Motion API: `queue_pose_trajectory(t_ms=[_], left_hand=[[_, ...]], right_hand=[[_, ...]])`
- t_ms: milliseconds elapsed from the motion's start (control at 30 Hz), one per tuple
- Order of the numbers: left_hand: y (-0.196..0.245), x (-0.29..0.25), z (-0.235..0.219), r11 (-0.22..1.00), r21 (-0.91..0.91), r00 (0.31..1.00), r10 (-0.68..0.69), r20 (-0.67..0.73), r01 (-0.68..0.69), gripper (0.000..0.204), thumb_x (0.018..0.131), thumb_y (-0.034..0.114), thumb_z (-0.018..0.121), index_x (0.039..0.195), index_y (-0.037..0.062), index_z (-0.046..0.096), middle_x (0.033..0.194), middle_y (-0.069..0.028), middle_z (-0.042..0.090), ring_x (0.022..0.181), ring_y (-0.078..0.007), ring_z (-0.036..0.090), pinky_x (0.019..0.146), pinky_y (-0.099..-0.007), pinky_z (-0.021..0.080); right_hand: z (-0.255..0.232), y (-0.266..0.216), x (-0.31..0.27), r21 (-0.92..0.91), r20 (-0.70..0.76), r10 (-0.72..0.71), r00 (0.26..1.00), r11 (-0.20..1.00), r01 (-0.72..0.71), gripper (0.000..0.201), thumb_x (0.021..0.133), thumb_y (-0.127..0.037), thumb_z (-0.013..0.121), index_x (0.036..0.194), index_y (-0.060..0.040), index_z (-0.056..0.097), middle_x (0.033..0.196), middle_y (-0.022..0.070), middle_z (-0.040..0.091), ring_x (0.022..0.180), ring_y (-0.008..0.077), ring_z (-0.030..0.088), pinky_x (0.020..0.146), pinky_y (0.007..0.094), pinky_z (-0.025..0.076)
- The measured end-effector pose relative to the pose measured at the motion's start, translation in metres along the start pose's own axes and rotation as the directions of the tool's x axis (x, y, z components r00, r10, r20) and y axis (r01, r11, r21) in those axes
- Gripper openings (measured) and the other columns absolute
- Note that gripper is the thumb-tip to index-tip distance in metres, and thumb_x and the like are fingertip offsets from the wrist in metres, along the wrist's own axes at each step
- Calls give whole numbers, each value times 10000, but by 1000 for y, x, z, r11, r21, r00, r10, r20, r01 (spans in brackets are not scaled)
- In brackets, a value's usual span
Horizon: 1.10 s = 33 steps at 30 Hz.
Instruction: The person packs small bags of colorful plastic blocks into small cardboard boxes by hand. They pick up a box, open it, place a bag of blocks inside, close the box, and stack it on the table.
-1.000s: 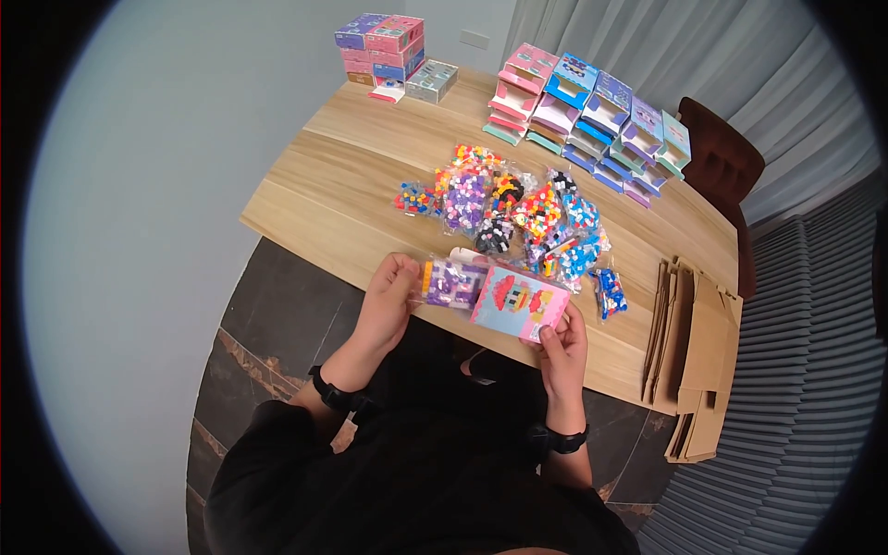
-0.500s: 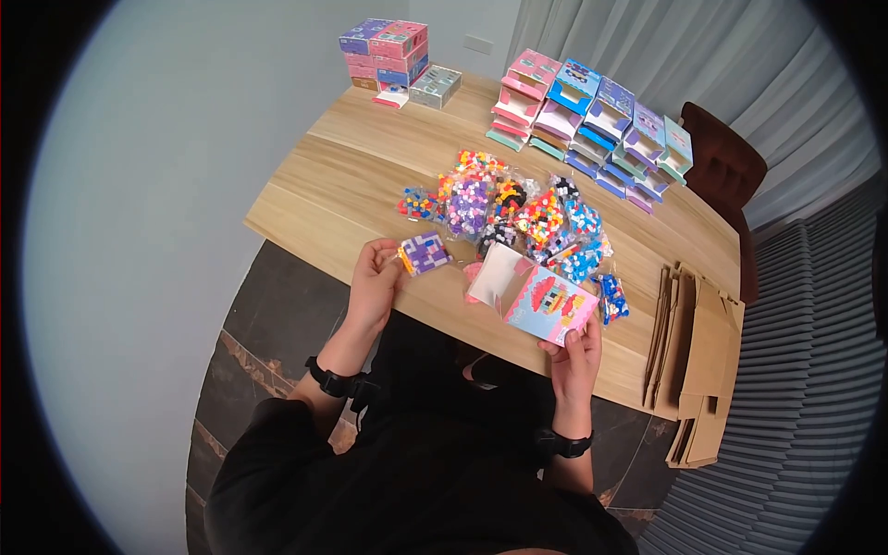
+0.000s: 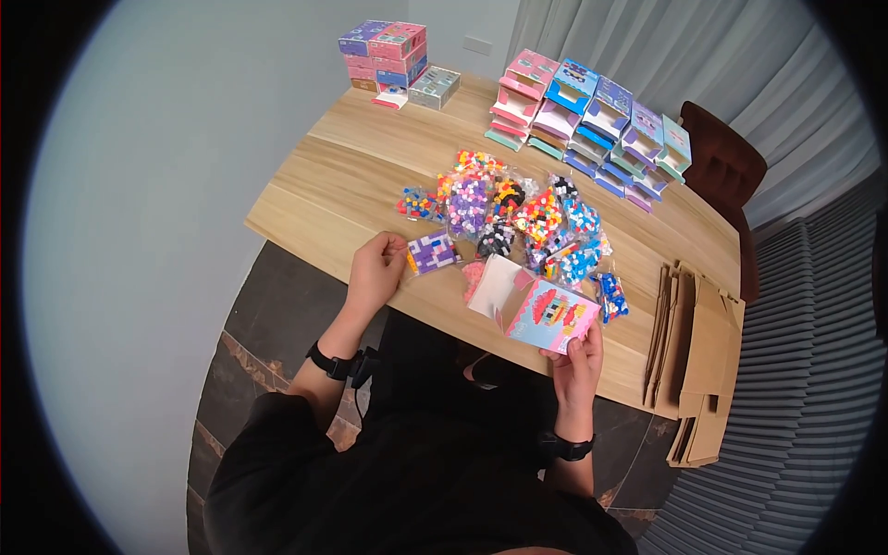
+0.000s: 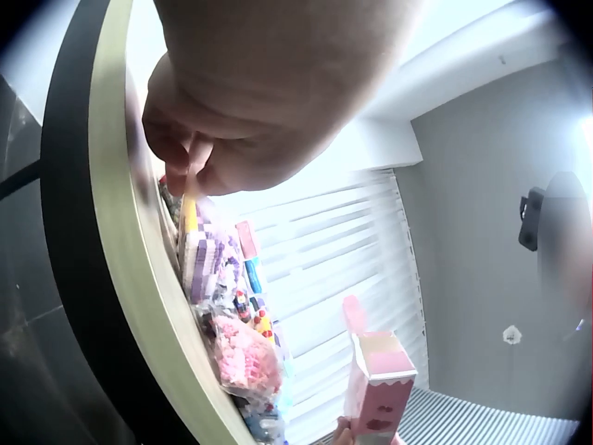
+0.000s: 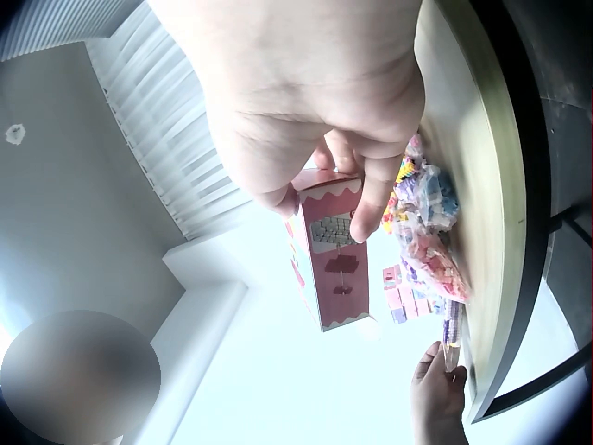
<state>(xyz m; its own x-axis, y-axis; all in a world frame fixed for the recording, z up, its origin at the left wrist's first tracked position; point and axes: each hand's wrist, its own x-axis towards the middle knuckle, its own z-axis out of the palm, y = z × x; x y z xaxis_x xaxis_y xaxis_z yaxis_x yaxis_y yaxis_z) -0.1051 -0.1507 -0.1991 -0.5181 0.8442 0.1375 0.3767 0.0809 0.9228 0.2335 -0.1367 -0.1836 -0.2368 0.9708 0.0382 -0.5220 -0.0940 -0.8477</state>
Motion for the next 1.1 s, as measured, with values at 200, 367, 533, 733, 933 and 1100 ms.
queue_pose_trajectory(t_ms=[200,367,533,733,933,1100], left_hand=[[-5,-1,-7,963,218,987,158,37,-162,130,869,36,627,983,-26,625,865,-104,656,757,-133,623,683,-281,499],[44,-26,-14,982,29,980,183,77,-185,145,912,64,594,1033,-11,622,953,-89,647,849,-127,602,763,-261,479],[64,-57,-13,815,-499,760,117,640,295,438,950,65,552,1354,26,387,1237,-113,562,1060,-163,567,848,-295,486],[91,-60,-14,897,-431,813,176,555,100,506,891,11,640,1324,41,381,1175,-56,535,1117,-117,526,940,-286,449],[86,-53,-18,903,-392,804,100,586,173,281,901,23,641,1124,53,473,992,-13,589,929,-68,573,790,-234,470],[83,1,-29,829,-501,904,-12,427,248,239,942,117,617,1101,54,449,1032,-44,583,915,-82,585,766,-227,478]], right_hand=[[-1,2,-1,18,12,41,999,999,-41,594,926,-254,635,1392,3,371,1220,136,593,981,216,673,747,334,612],[6,8,-1,17,26,97,995,995,-97,571,931,-259,634,1377,10,399,1219,123,597,1012,187,655,794,320,576],[23,16,3,-146,150,41,988,989,-19,530,931,-139,614,1386,36,405,1253,118,588,1118,168,590,947,314,463],[40,12,0,-224,322,64,944,974,11,544,923,39,551,1426,57,343,1270,155,569,1167,200,573,987,321,447],[27,12,-1,-181,365,5,931,981,66,576,968,-253,595,1418,28,371,1276,144,574,1102,197,596,867,306,496],[-12,10,-1,-203,309,75,948,979,-12,424,974,-153,580,1351,-1,459,1167,107,621,989,142,614,809,262,503]])
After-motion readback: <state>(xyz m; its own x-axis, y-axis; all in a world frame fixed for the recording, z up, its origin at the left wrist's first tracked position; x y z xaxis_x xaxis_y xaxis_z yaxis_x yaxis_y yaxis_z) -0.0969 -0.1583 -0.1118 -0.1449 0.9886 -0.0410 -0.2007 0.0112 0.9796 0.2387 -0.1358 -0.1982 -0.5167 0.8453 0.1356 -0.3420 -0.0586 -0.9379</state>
